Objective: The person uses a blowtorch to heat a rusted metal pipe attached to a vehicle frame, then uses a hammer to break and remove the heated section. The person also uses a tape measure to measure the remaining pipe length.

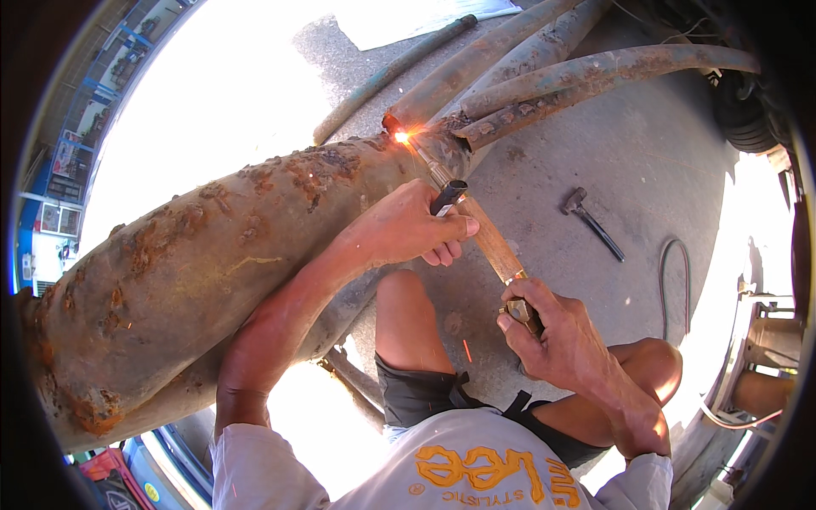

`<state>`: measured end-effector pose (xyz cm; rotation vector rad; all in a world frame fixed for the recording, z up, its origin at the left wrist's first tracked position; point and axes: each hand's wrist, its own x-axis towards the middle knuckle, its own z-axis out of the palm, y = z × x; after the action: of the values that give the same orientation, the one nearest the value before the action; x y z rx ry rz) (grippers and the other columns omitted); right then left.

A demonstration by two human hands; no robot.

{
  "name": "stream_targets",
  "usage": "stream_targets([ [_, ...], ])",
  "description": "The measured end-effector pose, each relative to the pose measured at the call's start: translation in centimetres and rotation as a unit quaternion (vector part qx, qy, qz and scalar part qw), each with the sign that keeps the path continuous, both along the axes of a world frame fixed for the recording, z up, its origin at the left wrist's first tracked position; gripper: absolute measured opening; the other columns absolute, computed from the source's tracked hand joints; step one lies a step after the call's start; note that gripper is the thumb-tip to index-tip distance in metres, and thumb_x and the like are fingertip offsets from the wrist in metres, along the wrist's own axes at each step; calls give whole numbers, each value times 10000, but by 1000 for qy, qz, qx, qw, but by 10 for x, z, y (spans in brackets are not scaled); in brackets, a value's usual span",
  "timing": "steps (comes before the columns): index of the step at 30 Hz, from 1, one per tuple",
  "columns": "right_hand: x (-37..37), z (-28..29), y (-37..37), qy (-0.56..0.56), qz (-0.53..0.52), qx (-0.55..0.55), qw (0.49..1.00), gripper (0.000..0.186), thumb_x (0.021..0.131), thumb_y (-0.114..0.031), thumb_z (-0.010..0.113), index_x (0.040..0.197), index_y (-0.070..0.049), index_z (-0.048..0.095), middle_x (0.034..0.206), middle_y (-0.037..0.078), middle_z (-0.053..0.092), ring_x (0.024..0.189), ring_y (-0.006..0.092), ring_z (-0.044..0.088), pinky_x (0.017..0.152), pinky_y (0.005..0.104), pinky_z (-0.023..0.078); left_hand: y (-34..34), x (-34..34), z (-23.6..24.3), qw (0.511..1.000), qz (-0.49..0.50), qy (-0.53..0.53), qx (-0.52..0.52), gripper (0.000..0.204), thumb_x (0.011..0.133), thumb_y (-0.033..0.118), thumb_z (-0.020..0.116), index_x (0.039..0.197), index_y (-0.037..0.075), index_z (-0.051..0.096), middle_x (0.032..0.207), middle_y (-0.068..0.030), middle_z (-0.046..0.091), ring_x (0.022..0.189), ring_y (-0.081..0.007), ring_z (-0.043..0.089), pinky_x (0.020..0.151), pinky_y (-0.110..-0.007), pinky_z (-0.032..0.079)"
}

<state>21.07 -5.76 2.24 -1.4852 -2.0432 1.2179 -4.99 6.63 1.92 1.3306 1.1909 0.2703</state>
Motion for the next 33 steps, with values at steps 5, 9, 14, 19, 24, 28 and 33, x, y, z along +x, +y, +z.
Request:
stream_targets([
  [5,0,0,-1,-4,-6,3,1000,261,995,-217,737,1201,-128,602,704,42,692,580,260,704,597,435,517,-1,-1,2,1000,-12,11,17,430,1022,379,766,1027,-51,765,858,-116,780,789,-178,787,712,-315,656],
  [9,1,0,-2,-3,-7,9,1000,266,992,-203,751,1198,-124,602,709,50,690,578,258,695,594,425,512,0,1,3,1000,-9,1,0,430,1007,395,805,995,-26,722,867,-106,769,798,-161,781,705,-300,647],
  [14,0,-1,-2,-3,-8,38,999,281,1002,-215,767,1200,-108,599,710,62,691,576,267,690,583,419,509,0,1,5,1000,-6,6,1,434,1006,396,803,1020,-32,737,876,-106,771,801,-162,781,713,-299,650],
  [19,0,-4,-1,-4,-6,45,999,291,1009,-228,773,1203,-100,597,737,82,716,601,275,713,573,410,521,0,1,4,1000,-6,13,11,446,1010,404,797,1037,-38,746,874,-107,771,797,-164,781,711,-293,649],
  [24,0,-5,0,11,0,47,999,320,1009,-166,781,1246,-75,586,798,96,704,635,207,690,591,362,541,0,1,5,1000,-5,5,9,434,1015,401,793,1015,-30,740,873,-105,771,793,-159,779,703,-292,647],
  [28,1,-5,0,13,0,33,999,336,1008,-133,785,1266,-63,580,825,97,692,653,170,681,600,341,546,-1,1,5,1000,-4,-3,20,422,1017,398,792,999,-20,736,871,-98,769,791,-157,778,698,-291,645],
  [33,0,-5,0,11,0,47,999,324,1010,-131,779,1260,-57,586,824,91,691,651,174,685,602,342,547,0,1,4,1000,-3,9,9,423,1014,400,797,999,-18,734,872,-95,768,793,-156,778,700,-290,644],
])
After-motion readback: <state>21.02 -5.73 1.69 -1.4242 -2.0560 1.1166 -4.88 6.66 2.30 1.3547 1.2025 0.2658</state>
